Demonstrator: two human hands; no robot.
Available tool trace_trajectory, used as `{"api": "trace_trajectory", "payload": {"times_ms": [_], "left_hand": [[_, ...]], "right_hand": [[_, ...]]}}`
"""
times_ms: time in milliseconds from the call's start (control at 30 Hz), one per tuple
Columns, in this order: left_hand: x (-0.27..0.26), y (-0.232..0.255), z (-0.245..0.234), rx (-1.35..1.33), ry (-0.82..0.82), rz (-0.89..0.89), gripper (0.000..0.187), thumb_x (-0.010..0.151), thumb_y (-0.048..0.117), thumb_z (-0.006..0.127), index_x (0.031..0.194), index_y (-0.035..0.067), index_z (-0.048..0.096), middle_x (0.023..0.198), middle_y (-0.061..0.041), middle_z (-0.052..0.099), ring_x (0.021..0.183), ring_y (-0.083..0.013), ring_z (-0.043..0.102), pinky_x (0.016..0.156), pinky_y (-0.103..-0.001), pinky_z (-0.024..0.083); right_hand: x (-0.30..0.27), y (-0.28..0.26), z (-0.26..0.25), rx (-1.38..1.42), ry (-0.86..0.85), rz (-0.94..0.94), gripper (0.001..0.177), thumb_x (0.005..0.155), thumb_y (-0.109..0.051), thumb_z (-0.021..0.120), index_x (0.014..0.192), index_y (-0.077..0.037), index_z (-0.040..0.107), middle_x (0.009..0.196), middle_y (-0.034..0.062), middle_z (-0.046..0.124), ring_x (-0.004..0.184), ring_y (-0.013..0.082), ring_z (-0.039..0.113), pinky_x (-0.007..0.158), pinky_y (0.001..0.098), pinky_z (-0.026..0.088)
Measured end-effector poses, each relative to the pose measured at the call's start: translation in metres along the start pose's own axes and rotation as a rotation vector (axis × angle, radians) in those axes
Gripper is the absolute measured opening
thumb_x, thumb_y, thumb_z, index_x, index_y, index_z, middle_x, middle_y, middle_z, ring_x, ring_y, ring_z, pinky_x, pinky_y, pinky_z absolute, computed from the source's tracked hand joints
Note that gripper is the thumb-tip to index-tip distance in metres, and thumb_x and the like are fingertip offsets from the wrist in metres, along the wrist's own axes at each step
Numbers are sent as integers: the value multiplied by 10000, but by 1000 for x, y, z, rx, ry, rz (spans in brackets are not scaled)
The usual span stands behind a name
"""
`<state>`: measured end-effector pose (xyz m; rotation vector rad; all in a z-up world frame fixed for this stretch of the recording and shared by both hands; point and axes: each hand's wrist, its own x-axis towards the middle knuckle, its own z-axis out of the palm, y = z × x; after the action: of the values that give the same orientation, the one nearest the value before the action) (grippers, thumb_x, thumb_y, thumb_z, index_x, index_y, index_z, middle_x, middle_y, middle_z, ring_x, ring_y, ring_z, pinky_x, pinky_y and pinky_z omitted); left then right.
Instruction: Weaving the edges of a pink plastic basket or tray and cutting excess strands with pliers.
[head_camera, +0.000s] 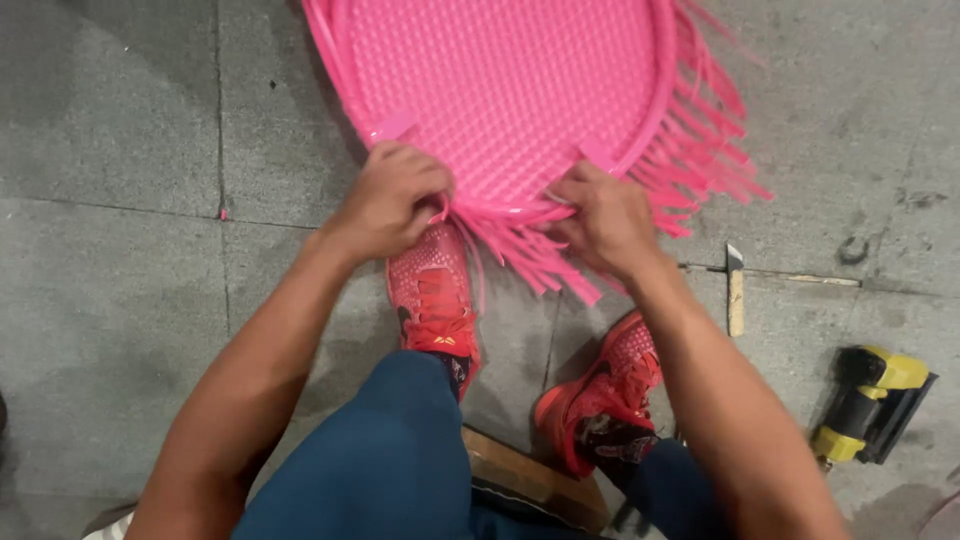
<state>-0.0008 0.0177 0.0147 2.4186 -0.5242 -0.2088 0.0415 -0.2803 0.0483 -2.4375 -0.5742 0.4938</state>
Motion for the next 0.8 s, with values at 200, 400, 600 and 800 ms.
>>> {"api": "trace_trajectory", "payload": {"times_ms": [200,400,600,800], "left_hand": [[-28,25,-9,-43,-160,76,602,650,-30,645,1160,249,804,1200,-118,672,1214,-294,558,1174,-592,142],[-43,-1,14,-269,-82,116,262,802,70,664,1011,161,793,1337,-109,640,1324,-296,524,1228,-529,194],[-41,-15,28,-333,-117,196,431,765,101,555,1107,135,815,1378,-153,640,1358,-335,514,1206,-591,147],[-14,13,47,-128,46,-174,465,849,381,804,596,35,623,1056,-103,730,1088,-291,635,1113,-506,329]], "right_hand": [[-10,6,21,-105,-20,-96,429,715,-315,866,1097,-140,779,998,72,699,913,319,703,744,452,538],[-7,22,34,-122,-20,-96,446,725,-379,884,1090,-147,775,1053,69,696,980,338,682,766,461,528],[-7,12,26,-125,-105,-51,461,682,-352,876,1084,-152,773,1043,74,693,970,324,690,778,455,535],[-11,18,45,-164,96,-83,408,749,-294,854,1114,-136,762,1094,67,707,943,331,701,752,455,533]]}}
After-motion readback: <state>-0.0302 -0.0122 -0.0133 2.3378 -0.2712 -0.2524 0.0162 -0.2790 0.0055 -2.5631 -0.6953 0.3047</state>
